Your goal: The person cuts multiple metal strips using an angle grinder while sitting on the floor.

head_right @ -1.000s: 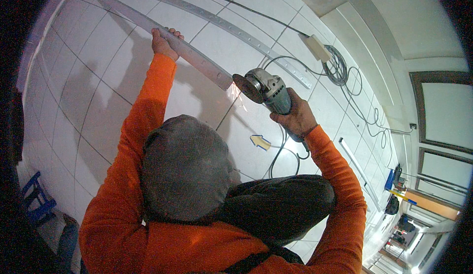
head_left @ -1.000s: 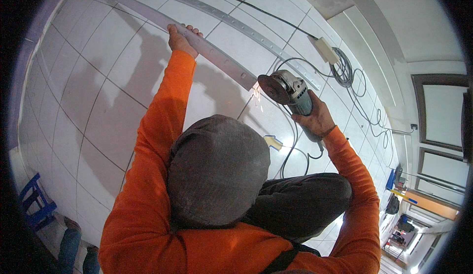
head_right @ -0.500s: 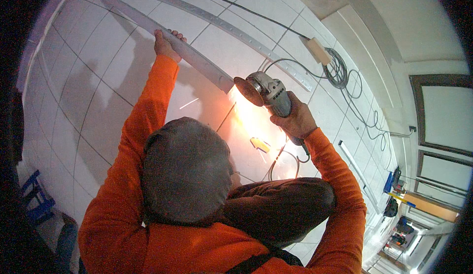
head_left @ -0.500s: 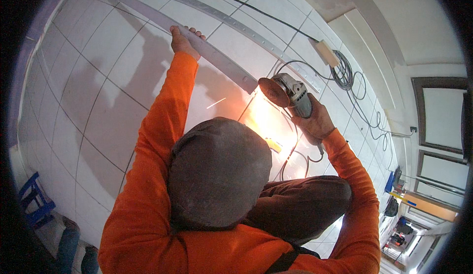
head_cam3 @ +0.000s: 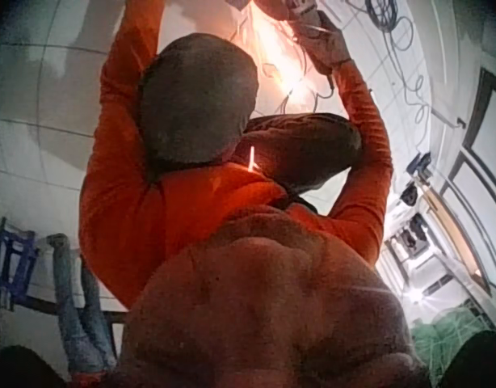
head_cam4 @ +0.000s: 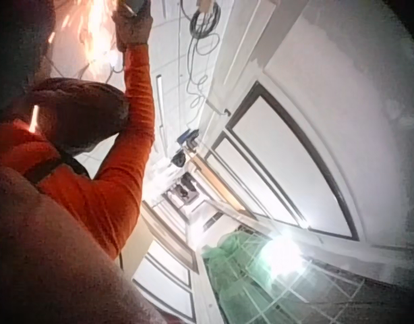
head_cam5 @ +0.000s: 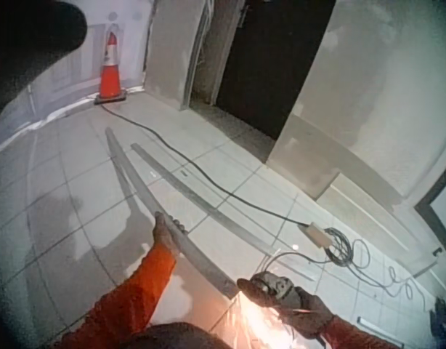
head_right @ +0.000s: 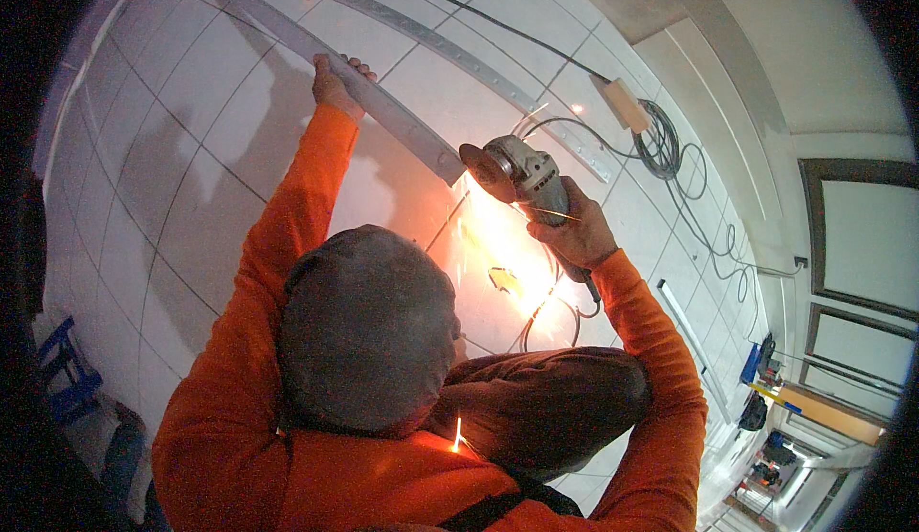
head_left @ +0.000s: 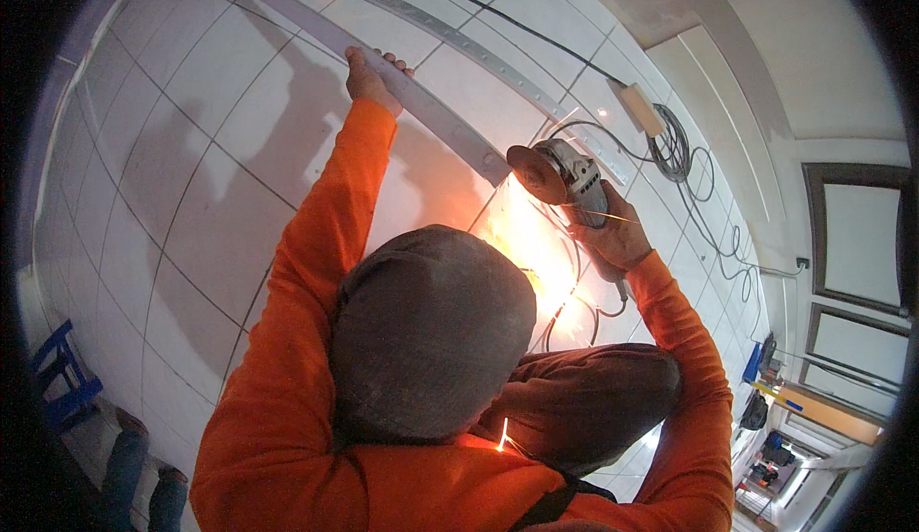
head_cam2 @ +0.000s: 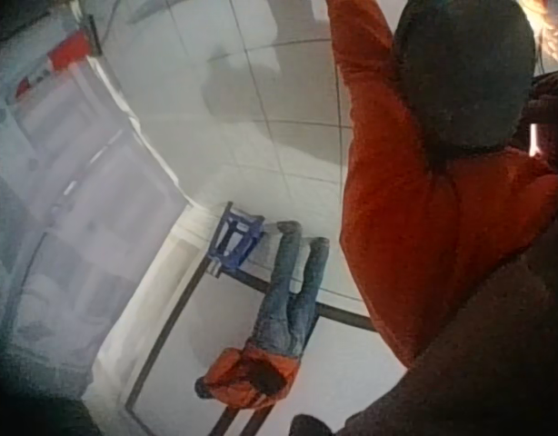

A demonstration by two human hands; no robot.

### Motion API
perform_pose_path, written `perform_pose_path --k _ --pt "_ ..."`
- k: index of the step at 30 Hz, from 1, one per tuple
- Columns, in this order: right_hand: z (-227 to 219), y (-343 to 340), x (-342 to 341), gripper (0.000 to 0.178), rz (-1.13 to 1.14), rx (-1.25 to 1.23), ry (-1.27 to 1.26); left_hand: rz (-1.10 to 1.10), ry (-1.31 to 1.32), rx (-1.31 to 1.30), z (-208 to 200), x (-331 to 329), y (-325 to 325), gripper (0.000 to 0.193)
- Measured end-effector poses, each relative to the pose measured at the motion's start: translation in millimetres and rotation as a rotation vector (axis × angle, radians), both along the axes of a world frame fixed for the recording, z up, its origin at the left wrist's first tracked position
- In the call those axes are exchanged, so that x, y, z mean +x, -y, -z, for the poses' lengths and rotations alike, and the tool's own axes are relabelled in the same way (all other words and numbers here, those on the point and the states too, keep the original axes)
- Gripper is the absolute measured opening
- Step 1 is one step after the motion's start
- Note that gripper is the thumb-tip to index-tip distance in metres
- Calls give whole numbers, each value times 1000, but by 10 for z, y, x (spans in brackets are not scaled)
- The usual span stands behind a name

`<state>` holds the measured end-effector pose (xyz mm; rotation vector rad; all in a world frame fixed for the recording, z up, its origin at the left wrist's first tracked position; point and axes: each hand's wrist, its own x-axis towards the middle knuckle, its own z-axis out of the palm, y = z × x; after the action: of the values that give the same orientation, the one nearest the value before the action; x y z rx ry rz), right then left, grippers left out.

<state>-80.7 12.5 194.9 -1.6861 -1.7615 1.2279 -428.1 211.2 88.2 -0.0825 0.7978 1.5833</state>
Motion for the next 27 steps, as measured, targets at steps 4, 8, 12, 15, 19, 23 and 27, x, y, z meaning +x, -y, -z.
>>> perform_pose_path --k 4,8,12,15,19,23,27 --pt "-109 -46 -65 64 -31 -15 140 -5 11 3 26 -36 -3 49" --pt "-156 -39 -107 66 -1 -37 30 10 17 13 51 -12 5 49" --pt "-166 -50 -118 66 -44 11 221 -6 13 1 45 -1 -19 48" --pt "-242 -51 -169 65 -42 -6 302 1 34 22 47 -18 -18 48" --pt "-123 -55 -78 65 -31 -10 176 -2 25 13 58 -27 -35 47" --pt "-67 -61 -92 65 -11 -23 133 2 12 -7 58 -28 -28 46" --pt "-75 -53 -80 65 -4 -40 28 3 7 7 39 -31 -3 46"
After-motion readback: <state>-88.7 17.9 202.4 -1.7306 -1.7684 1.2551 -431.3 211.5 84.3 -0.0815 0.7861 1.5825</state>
